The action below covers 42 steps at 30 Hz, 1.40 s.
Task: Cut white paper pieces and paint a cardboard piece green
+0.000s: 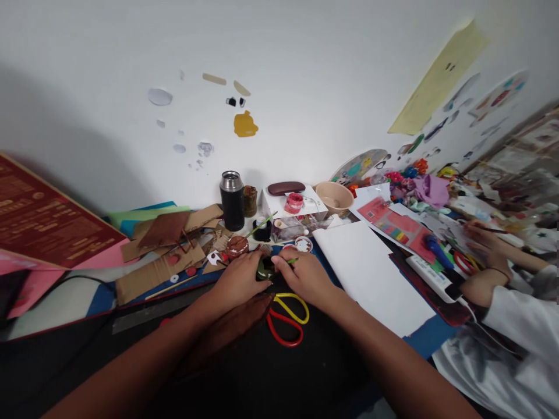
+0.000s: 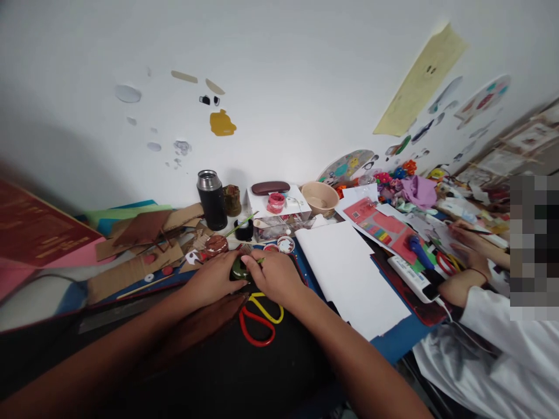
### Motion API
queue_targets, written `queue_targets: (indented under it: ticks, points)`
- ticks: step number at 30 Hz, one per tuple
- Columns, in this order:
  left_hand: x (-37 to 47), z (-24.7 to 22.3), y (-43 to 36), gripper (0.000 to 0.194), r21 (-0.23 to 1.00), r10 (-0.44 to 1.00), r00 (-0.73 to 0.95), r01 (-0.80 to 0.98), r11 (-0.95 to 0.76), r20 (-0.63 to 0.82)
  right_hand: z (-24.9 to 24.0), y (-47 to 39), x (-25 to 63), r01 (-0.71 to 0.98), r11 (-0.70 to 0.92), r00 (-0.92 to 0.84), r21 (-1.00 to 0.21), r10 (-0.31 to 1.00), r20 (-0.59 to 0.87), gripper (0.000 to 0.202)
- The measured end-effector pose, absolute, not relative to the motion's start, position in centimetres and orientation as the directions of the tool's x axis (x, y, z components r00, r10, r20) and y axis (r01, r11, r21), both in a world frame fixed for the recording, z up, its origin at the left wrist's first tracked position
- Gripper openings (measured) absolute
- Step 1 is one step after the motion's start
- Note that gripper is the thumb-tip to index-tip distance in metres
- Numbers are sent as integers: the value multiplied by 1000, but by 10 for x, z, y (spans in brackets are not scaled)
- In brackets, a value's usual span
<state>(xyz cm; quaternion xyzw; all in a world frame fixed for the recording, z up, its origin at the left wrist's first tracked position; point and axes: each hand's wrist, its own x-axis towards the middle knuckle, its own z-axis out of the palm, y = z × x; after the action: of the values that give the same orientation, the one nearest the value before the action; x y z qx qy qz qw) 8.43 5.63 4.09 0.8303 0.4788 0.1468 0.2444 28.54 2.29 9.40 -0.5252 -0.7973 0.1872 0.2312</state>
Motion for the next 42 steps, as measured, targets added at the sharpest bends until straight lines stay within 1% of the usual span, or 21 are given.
queue_targets:
  ticks: [6,10,13,16,18,22,28,34,36,40,42]
  points:
    - [84,42,56,51,550,858,514,714,-433,9,92,23,283,754,394,-375,-525,915,148,36]
    - [84,45,56,48,543,863,504,726,-421,-5,91,24,286,729,372,-336,-574,926,172,39]
    - [84,46,56,44,534,865,501,739,-411,-27,88,25,287,721,356,-313,-595,933,178,37]
    - [84,46,56,49,555,860,509,724,-410,-29,85,25,288,708,342,-319,-617,936,152,37]
    - [84,45,57,50,560,858,513,719,-411,-29,86,24,287,696,345,-317,-629,935,162,39]
    - [83,43,58,41,545,855,517,727,-417,-36,87,27,286,684,341,-290,-645,938,189,41]
    - [83,42,58,52,537,856,516,727,-427,-19,86,27,283,701,357,-331,-617,930,162,38]
    - [84,45,57,42,517,857,513,745,-423,-38,89,27,287,665,292,-260,-687,953,153,40]
    - [83,44,58,42,526,856,517,736,-427,-27,87,28,285,678,304,-277,-670,949,150,39]
    - [83,41,58,48,541,857,515,725,-426,-15,86,28,283,753,343,-317,-562,937,147,38]
    - [83,40,58,50,535,859,511,732,-421,-24,87,28,283,768,345,-314,-539,937,152,38]
